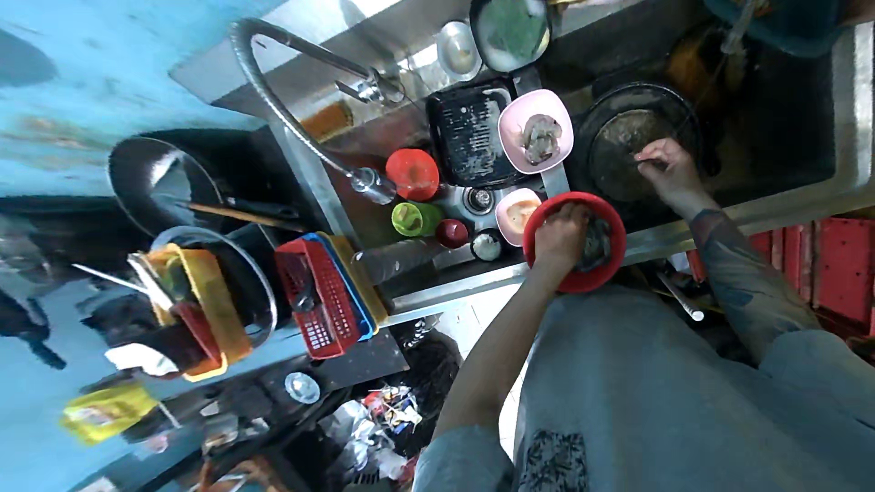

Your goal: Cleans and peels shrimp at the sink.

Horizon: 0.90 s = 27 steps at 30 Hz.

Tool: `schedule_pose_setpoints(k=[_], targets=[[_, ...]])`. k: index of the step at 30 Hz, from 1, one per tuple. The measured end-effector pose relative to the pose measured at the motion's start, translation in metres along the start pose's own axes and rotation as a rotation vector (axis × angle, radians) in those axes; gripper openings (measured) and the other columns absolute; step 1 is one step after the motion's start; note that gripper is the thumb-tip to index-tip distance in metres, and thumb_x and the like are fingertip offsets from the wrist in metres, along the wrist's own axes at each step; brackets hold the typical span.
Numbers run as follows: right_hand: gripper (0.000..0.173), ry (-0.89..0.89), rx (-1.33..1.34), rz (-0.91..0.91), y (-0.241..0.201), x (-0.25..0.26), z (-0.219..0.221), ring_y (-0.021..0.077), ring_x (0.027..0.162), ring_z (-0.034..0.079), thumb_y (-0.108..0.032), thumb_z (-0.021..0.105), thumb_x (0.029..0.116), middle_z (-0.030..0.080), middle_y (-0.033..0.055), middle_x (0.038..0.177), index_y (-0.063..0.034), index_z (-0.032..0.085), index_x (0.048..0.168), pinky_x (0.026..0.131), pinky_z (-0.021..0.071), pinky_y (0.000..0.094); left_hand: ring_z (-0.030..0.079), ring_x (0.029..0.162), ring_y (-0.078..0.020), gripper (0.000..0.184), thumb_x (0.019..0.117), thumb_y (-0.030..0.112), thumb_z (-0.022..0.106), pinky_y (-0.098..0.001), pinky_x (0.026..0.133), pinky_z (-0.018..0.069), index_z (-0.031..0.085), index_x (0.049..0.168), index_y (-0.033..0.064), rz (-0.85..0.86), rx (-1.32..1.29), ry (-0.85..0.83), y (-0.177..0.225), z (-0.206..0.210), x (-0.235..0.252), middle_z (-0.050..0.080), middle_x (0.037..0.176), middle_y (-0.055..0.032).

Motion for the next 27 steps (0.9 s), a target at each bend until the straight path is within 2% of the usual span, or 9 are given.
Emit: schedule_pose_setpoints(k=[3,6,10,15,18,20,24,25,27], targets=[[0.031,0.019,0.055,-0.029,-0.016,-0.022,0.004,0.0154,0.119,0.066,-0.011,0.063,0.0994,0.07,0.0071,0.124,-0.0057,0.058,0.13,0.102,0.0553,0.0365,0.068,0.111,-0.0327,0.033,0.1031,0.035,0.059,-0.0527,0.083,0.0589,0.068,0.125,0.0115,-0.076,0.026,0.009,0.001,0.007,0.004,0.068,0.122,-0.0122],[0.03,-0.013,0.101,-0.038,-0.035,-0.044,0.013,0.0162,0.118,0.066,-0.009,0.06,0.1002,0.07,0.0081,0.123,-0.0043,0.06,0.129,0.101,0.056,0.0371,0.067,0.112,-0.0347,0.038,0.1014,0.039,0.06,-0.0548,0.083,0.0582,0.068,0.123,0.009,-0.124,0.047,-0.003,0.0,0.011,0.006,0.068,0.122,-0.0141],[0.03,-0.114,0.113,-0.025,-0.046,-0.068,0.031,0.0171,0.119,0.065,-0.012,0.059,0.1021,0.068,0.0094,0.129,-0.0044,0.061,0.131,0.1,0.0565,0.0371,0.067,0.111,-0.0367,0.047,0.0991,0.047,0.062,-0.0579,0.084,0.0569,0.069,0.122,0.007,-0.174,0.044,-0.039,0.003,0.011,0.008,0.068,0.121,-0.016],[0.031,-0.154,0.08,0.008,-0.043,-0.085,0.042,0.0148,0.118,0.065,-0.015,0.054,0.1053,0.066,0.0084,0.133,-0.0069,0.061,0.134,0.101,0.056,0.0356,0.07,0.104,-0.036,0.039,0.0959,0.046,0.065,-0.0579,0.077,0.0573,0.07,0.118,0.0139,-0.171,0.06,-0.037,0.004,0.007,0.011,0.071,0.115,-0.0138],[0.03,-0.124,0.099,0.013,-0.044,-0.089,0.042,0.0141,0.116,0.066,-0.015,0.053,0.1053,0.067,0.0068,0.13,-0.0085,0.062,0.133,0.099,0.0566,0.0351,0.07,0.102,-0.0355,0.036,0.0993,0.044,0.061,-0.0578,0.075,0.0576,0.07,0.123,0.0185,-0.139,0.081,-0.044,0.004,0.007,0.009,0.07,0.119,-0.0117],[0.03,-0.1,0.097,-0.017,-0.047,-0.09,0.04,0.014,0.121,0.064,-0.014,0.052,0.1051,0.067,0.0067,0.131,-0.0079,0.062,0.133,0.103,0.0547,0.0354,0.07,0.102,-0.034,0.034,0.1027,0.042,0.057,-0.0565,0.076,0.0586,0.071,0.122,0.0174,-0.114,0.078,-0.017,0.002,0.003,0.007,0.069,0.122,-0.0101],[0.031,-0.039,0.008,-0.113,-0.063,-0.093,0.036,0.0131,0.126,0.061,-0.017,0.053,0.1056,0.067,0.0053,0.131,-0.0087,0.063,0.133,0.109,0.0507,0.0351,0.07,0.105,-0.0275,0.034,0.1042,0.042,0.055,-0.0543,0.087,0.0583,0.073,0.116,0.0159,-0.136,-0.184,0.089,-0.017,-0.014,-0.007,0.07,0.12,-0.0077],[0.029,-0.026,-0.043,-0.157,-0.068,-0.095,0.036,0.0142,0.127,0.06,-0.018,0.054,0.1054,0.068,0.0047,0.129,-0.0096,0.065,0.131,0.111,0.049,0.036,0.069,0.104,-0.0256,0.034,0.1036,0.041,0.057,-0.0533,0.091,0.0572,0.073,0.115,0.0136,-0.156,-0.313,0.106,-0.023,-0.02,-0.013,0.071,0.116,-0.0082],[0.026,-0.013,-0.169,-0.288,-0.078,-0.099,0.042,0.0186,0.127,0.058,-0.023,0.059,0.1037,0.07,0.003,0.123,-0.0122,0.07,0.125,0.113,0.0453,0.0413,0.071,0.09,-0.0197,0.033,0.1005,0.04,0.064,-0.0484,0.085,0.0589,0.073,0.11,0.0105,-0.22,-0.578,0.128,-0.033,-0.028,-0.024,0.074,0.098,-0.0069]])
Point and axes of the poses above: each hand's wrist, its own x-axis towards the middle knuckle, its own z-axis out of the palm, y = z × x, the point moved 4 cm from there along x, towards the middle knuckle
